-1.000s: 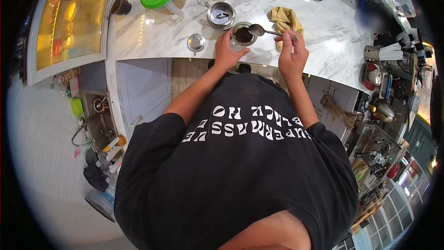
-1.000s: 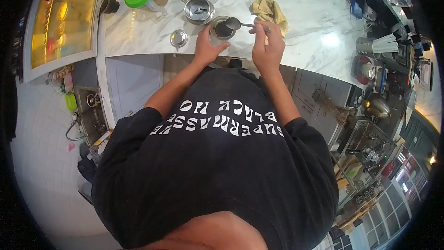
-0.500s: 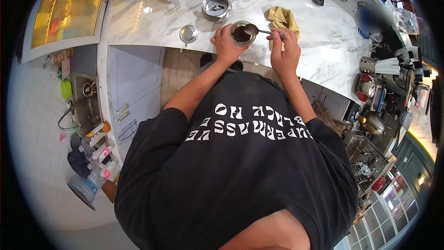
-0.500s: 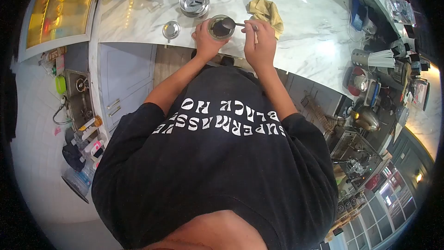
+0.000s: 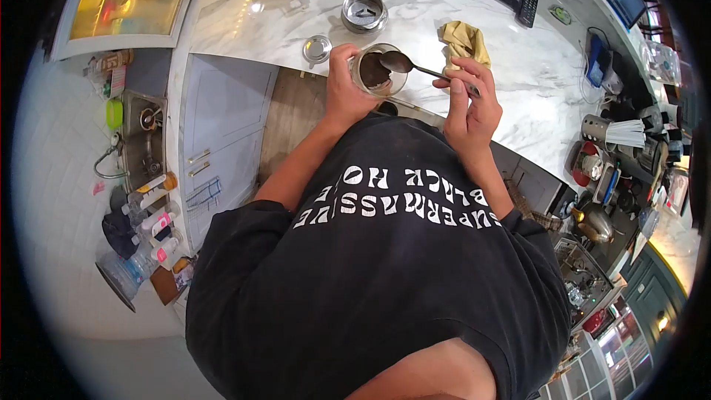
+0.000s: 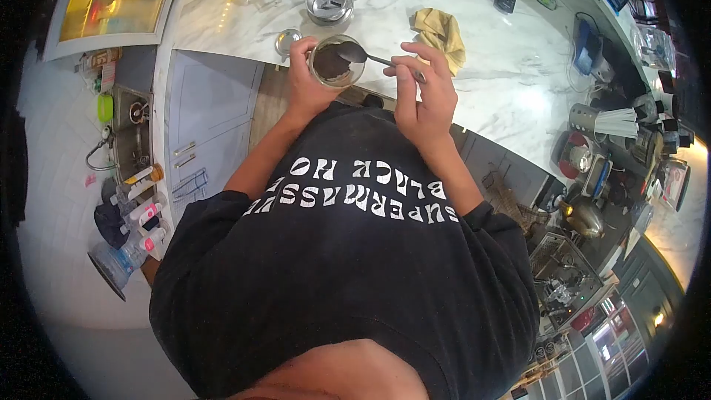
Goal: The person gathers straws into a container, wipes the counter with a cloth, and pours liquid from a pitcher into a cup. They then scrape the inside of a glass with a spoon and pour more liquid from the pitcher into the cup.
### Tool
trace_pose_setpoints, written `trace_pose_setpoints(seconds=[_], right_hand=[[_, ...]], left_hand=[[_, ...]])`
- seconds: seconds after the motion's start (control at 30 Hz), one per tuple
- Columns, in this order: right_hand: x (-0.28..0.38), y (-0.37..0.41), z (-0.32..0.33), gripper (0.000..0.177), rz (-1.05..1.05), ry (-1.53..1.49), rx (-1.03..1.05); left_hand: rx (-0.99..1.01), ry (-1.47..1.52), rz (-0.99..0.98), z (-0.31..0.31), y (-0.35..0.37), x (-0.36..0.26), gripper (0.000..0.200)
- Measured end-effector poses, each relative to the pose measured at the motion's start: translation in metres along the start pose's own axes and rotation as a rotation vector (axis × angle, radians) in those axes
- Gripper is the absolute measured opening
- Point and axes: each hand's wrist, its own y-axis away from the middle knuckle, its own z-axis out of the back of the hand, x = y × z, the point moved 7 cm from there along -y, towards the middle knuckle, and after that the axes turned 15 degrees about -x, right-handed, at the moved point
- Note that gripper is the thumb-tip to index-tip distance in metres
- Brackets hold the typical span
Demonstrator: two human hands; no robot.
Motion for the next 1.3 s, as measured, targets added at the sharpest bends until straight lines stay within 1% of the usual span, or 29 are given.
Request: trace_pose_setpoints(seconds=[0.1,0.17,0.3,0.37,0.4,0.47,0.6,0.67,0.87,1.03,1.3], right_hand=[[0.001,0.001,-0.002,0.013,-0.011,-0.059,0.002],[0.002,0.002,-0.003,0.014,-0.016,-0.08,-0.001],[0.007,0.0,-0.001,0.014,0.027,-0.045,0.008],[0.011,0.0,-0.001,0.014,0.044,-0.037,0.013],[0.013,-0.001,0.0,0.015,0.024,-0.069,-0.001],[0.013,-0.001,0.002,0.015,0.001,-0.098,-0.018],[0.014,-0.001,0.006,0.015,0.02,-0.08,-0.002],[0.014,0.0,0.007,0.015,0.025,-0.068,0.009],[0.011,0.001,0.011,0.014,-0.021,-0.103,-0.011],[0.008,0.001,0.012,0.013,-0.022,-0.039,-0.008],[0.008,0.001,0.012,0.011,-0.04,-0.017,0.019]], left_hand=[[-0.023,0.023,-0.031,0.011,-0.006,-0.015,0.092],[-0.02,0.144,0.056,0.014,-0.006,-0.017,0.093],[-0.008,0.132,0.104,0.018,-0.008,-0.02,0.093],[-0.05,0.076,0.016,0.02,-0.01,-0.026,0.084],[-0.05,0.077,0.015,0.021,-0.01,-0.026,0.084],[-0.009,0.032,-0.015,0.017,-0.008,-0.025,0.093],[0.002,0.051,-0.054,0.015,-0.007,-0.025,0.092],[0.008,0.034,-0.114,0.015,-0.01,-0.032,0.09],[0.022,0.071,-0.149,0.011,-0.011,-0.039,0.088],[0.02,0.093,-0.151,0.009,-0.01,-0.038,0.089],[0.009,0.111,-0.168,0.009,-0.009,-0.039,0.09]])
